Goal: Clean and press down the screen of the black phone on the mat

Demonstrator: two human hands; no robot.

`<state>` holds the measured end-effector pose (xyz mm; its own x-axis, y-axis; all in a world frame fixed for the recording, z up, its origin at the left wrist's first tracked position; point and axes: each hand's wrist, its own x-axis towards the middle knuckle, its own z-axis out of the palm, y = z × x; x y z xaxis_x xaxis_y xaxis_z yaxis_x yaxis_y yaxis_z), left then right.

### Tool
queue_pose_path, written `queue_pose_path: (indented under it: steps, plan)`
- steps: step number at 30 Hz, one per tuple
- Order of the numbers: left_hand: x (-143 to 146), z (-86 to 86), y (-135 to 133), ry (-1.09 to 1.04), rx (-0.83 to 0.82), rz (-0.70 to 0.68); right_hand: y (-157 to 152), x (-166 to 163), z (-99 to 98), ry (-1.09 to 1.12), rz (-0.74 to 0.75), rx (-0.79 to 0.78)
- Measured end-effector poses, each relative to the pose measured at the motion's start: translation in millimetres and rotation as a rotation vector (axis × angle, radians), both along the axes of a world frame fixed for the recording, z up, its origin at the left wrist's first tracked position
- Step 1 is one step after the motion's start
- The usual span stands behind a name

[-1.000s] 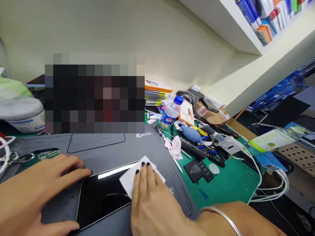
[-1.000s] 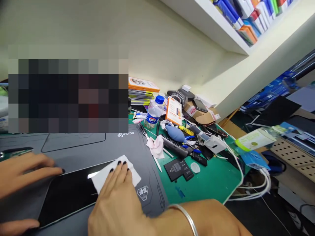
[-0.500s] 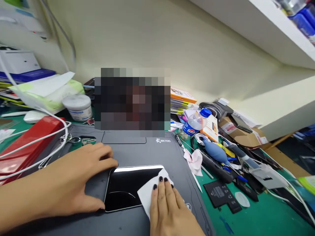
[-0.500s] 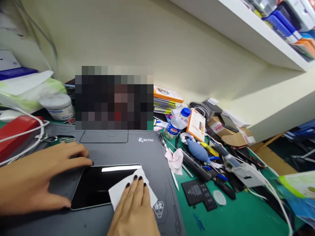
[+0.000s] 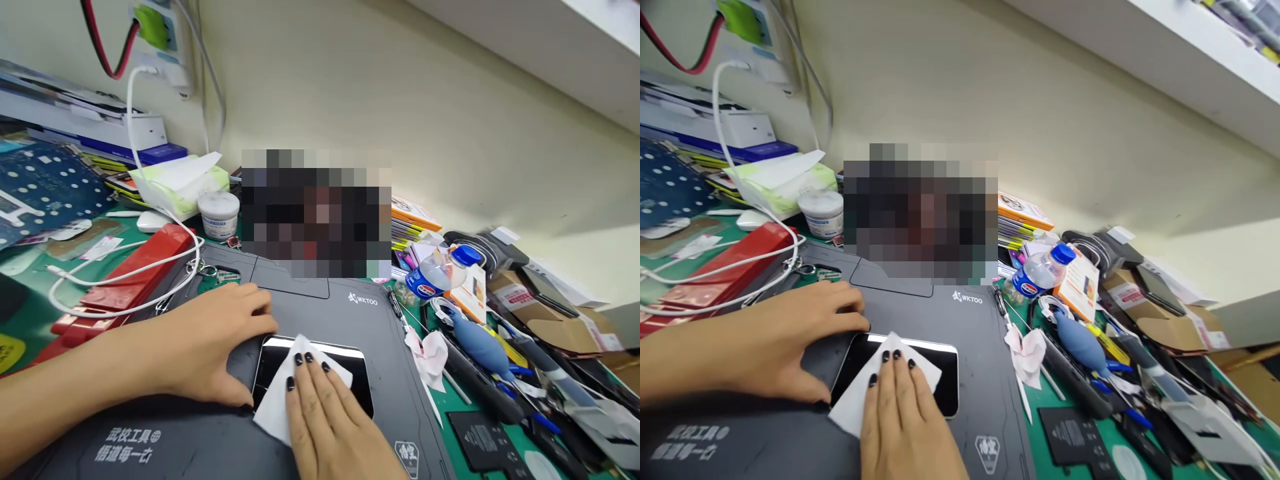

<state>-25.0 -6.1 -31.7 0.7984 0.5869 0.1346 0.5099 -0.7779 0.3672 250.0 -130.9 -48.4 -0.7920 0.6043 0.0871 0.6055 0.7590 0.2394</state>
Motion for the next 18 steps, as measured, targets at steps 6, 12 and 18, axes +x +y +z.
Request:
queue_pose_path:
  steps: [6,12,18]
  plan:
    - [1.4,10.9,-0.1,0.068,-0.056,-0.001,16.3,-22.2,-0.9,0.089,0.153,0.084]
    - [1.5,9.6,1.6,0.061,-0.029,-0.022,31.8,-32.2,19.5,0.007,0.13,-0.16]
    - [6.3,27.7,-1.2,0.147,-0.095,0.02,31.3,-27.8,25.9,-0.034,0.004,-0.233]
